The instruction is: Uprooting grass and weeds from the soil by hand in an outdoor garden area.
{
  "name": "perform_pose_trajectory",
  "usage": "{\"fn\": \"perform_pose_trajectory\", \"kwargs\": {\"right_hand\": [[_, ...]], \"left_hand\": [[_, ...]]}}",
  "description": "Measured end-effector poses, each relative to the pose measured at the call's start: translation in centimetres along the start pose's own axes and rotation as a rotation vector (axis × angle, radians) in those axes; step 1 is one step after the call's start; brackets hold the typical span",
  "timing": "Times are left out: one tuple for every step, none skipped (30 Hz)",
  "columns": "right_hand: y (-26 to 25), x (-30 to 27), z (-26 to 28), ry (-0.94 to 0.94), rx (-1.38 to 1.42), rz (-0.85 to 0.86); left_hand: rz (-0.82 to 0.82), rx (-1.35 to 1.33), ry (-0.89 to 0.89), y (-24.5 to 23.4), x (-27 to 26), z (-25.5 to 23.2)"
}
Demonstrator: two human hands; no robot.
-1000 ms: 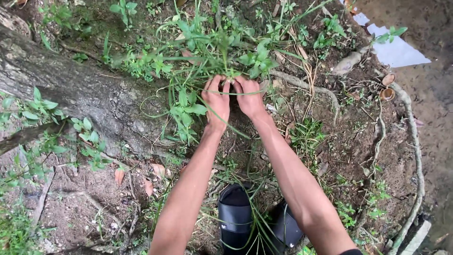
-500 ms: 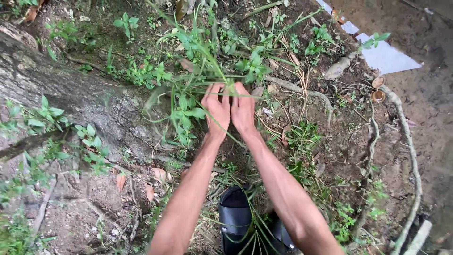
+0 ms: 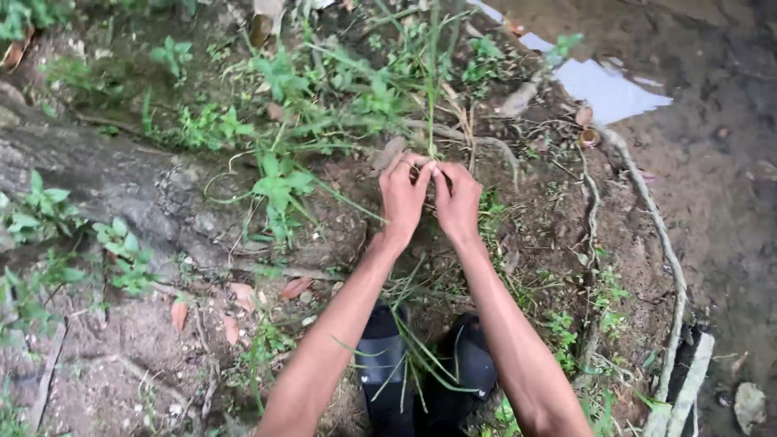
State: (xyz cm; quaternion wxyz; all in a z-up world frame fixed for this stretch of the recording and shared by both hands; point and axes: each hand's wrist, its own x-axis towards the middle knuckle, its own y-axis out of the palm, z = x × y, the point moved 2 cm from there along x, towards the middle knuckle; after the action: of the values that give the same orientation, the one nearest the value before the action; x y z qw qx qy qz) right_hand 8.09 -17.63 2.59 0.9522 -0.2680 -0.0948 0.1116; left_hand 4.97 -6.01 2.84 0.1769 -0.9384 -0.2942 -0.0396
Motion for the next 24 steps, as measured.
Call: {"fn": "perform_pose_trajectory", "kwargs": {"right_hand": [[-0.6,-0.2,-1.4,-0.002,-0.001,-0.017],[-1.6,-1.2,-3.0,-0.003,-0.009,-0.06],[-2.5,-2.2,-4.6,-0.005,-0.017,-0.103],[-3.7,-2.7,-4.3,0.007,-0.025,-0.124],[-4.9,-3.2,-4.3,0.15,-0.019,-0.124],[-5.9,-3.7,-4.2,0.293,-0.007,-0.122],[-6.7,-4.2,-4.6,0.306,-0.01,-0.143],[-7.2,-4.8,-5.0,0.383,-0.048,-0.123],[-7.6,-5.4,-5.4,0.459,-0.084,-0.103],[-7.8,-6.0,-6.1,0.47,-0.085,-0.115],[-7.9,-6.5,-6.7,0.451,-0.089,-0.11],[-7.9,-7.0,-7.3,0.431,-0.093,-0.103],[-7.9,-7.3,-7.9,0.439,-0.094,-0.114],[-7.8,-7.6,-8.4,0.417,-0.117,-0.079],[-7.5,-8.0,-8.8,0.394,-0.14,-0.044],[-7.5,-8.3,-9.1,0.395,-0.14,-0.042],[-7.3,-8.5,-9.3,0.377,-0.188,-0.031],[-7.2,-8.6,-9.5,0.357,-0.238,-0.017],[-7.5,-8.3,-8.5,0.356,-0.241,-0.012],[-7.8,-7.9,-7.5,0.403,-0.235,-0.028],[-8.0,-7.5,-6.5,0.45,-0.23,-0.044],[-8.0,-7.2,-6.1,0.446,-0.229,-0.032],[-8.0,-6.8,-5.6,0.406,-0.236,-0.074],[-8.1,-6.3,-5.1,0.361,-0.241,-0.116]], "left_hand": [[0.009,-0.005,0.014,0.8,-0.1,-0.3],[0.066,-0.025,0.002,1.8,-1.0,-0.6],[0.124,-0.044,-0.011,2.9,-1.9,-0.8],[0.148,-0.053,-0.004,3.9,-2.6,-0.9],[0.196,-0.035,-0.041,5.0,-3.3,-0.9],[0.243,-0.013,-0.078,5.9,-4.0,-0.8],[0.267,-0.017,-0.07,6.9,-4.5,-0.6],[0.303,-0.001,-0.107,7.7,-5.1,-0.2],[0.339,0.017,-0.144,8.4,-5.7,0.2],[0.355,0.015,-0.141,8.7,-6.2,0.3],[0.384,0.094,-0.131,9.0,-6.6,0.4],[0.41,0.174,-0.12,9.2,-6.9,0.5],[0.423,0.173,-0.116,9.6,-7.1,0.8],[0.442,0.216,-0.141,9.8,-7.5,1.3],[0.461,0.26,-0.167,9.8,-7.9,1.8],[0.462,0.26,-0.169,9.9,-8.1,2.4],[0.468,0.345,-0.106,9.9,-8.3,2.9],[0.471,0.428,-0.045,10.0,-8.5,3.5],[0.468,0.427,-0.049,10.1,-8.5,3.4],[0.485,0.41,-0.08,10.0,-8.4,3.3],[0.502,0.392,-0.109,9.9,-8.3,3.4],[0.493,0.395,-0.119,9.7,-8.1,3.0],[0.468,0.377,-0.109,9.4,-7.8,2.6],[0.439,0.36,-0.098,9.1,-7.4,2.1]]}}
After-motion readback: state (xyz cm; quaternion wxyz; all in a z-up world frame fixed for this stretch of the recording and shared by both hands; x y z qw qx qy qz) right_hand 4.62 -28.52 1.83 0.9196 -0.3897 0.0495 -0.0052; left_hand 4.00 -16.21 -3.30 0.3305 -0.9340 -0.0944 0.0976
